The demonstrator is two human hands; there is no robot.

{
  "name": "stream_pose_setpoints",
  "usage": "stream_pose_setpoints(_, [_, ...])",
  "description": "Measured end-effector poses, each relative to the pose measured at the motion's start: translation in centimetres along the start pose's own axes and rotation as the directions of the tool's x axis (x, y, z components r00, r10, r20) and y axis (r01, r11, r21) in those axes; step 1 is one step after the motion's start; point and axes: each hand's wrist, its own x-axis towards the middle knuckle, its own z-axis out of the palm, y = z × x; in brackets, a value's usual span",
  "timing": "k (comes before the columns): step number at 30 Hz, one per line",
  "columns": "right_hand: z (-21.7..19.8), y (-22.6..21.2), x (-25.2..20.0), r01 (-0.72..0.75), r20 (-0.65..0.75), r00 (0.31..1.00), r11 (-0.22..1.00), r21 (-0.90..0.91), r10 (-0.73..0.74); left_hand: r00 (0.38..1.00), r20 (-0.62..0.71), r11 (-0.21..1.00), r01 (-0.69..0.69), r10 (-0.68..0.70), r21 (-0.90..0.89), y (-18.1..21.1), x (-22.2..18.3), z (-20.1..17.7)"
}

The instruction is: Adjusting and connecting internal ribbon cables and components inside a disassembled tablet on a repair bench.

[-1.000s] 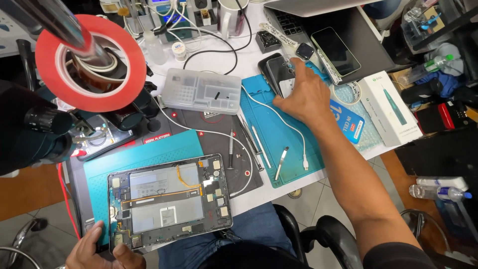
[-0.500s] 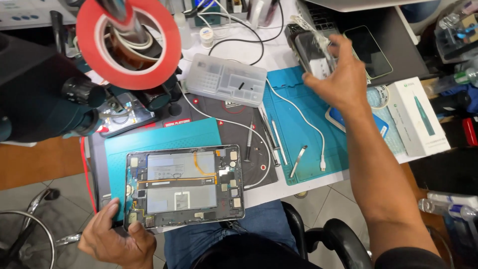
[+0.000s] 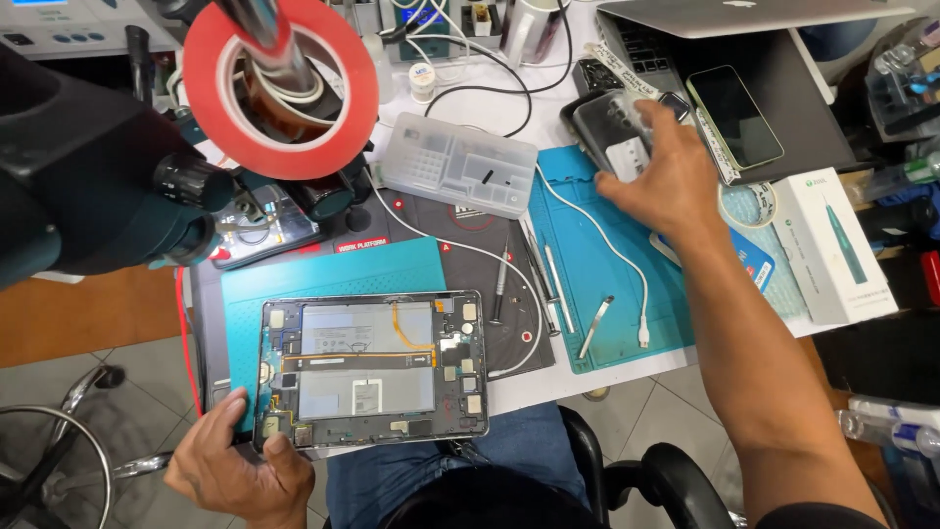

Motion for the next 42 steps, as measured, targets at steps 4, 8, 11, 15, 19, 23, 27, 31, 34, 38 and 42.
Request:
stream_pose_setpoints(4, [2.1, 0.4, -0.2, 0.064, 0.016, 0.998, 0.998, 0.024, -0.065, 0.998, -0.062, 0.999, -0.035, 0.034, -0.016, 0.2, 0.5, 0.3])
stream_pose_setpoints(8, [2.5, 0.4, -0.2, 0.072, 0.04, 0.997, 0.997, 0.022, -0.073, 0.997, -0.074, 0.999, -0.018, 0.015, -0.038, 0.0, 0.5, 0.3])
stream_pose_setpoints(11, [2.0, 0.2, -0.7, 0.067, 0.036, 0.997, 0.997, -0.048, -0.066, 0.997, -0.077, 0.999, -0.024, 0.021, -0.043, 0.1, 0.5, 0.3])
stream_pose_setpoints(15, [1.5, -1.5, -1.7, 0.342, -0.202, 0.911, 0.932, -0.121, -0.36, 0.997, -0.077, 0.999, -0.032, 0.029, -0.042, 0.0, 0.6, 0.3])
stream_pose_setpoints(19, [1.9, -5.6, -1.0, 0.594, -0.155, 0.802, 0.796, 0.114, -0.577, 0.996, -0.083, 0.998, -0.035, 0.031, -0.048, 0.1, 0.7, 0.3])
stream_pose_setpoints(23, [4.0, -6.9, 0.5, 0.601, 0.073, 0.77, 0.759, 0.249, -0.634, 0.994, -0.098, 0.998, -0.048, 0.043, -0.049, 0.0, 0.6, 0.3])
stream_pose_setpoints(27, [5.5, -5.9, 0.9, 0.707, -0.004, 0.679, 0.652, 0.275, -0.735, 0.994, -0.102, 0.998, -0.051, 0.047, -0.038, -0.1, 0.7, 0.3])
stream_pose_setpoints(31, [5.1, -5.0, -0.3, 0.755, -0.089, 0.625, 0.572, 0.32, -0.775, 0.995, -0.09, 0.998, -0.037, 0.032, -0.057, -0.4, 0.5, 0.4])
stream_pose_setpoints(34, [4.8, -4.9, -1.5, 0.803, -0.132, 0.556, 0.489, 0.339, -0.821, 0.997, -0.071, 0.998, -0.03, 0.027, -0.046, -0.4, 0.4, 0.4])
stream_pose_setpoints(38, [5.2, -4.9, -1.8, 0.879, -0.183, 0.467, 0.431, 0.202, -0.865, 0.997, -0.072, 0.998, -0.044, 0.041, -0.041, -0.3, 0.6, 0.4])
stream_pose_setpoints(42, [6.2, -4.9, -1.7, 0.92, -0.262, 0.39, 0.385, 0.072, -0.883, 0.998, -0.048, 0.999, -0.037, 0.035, -0.03, -0.4, 0.4, 0.3])
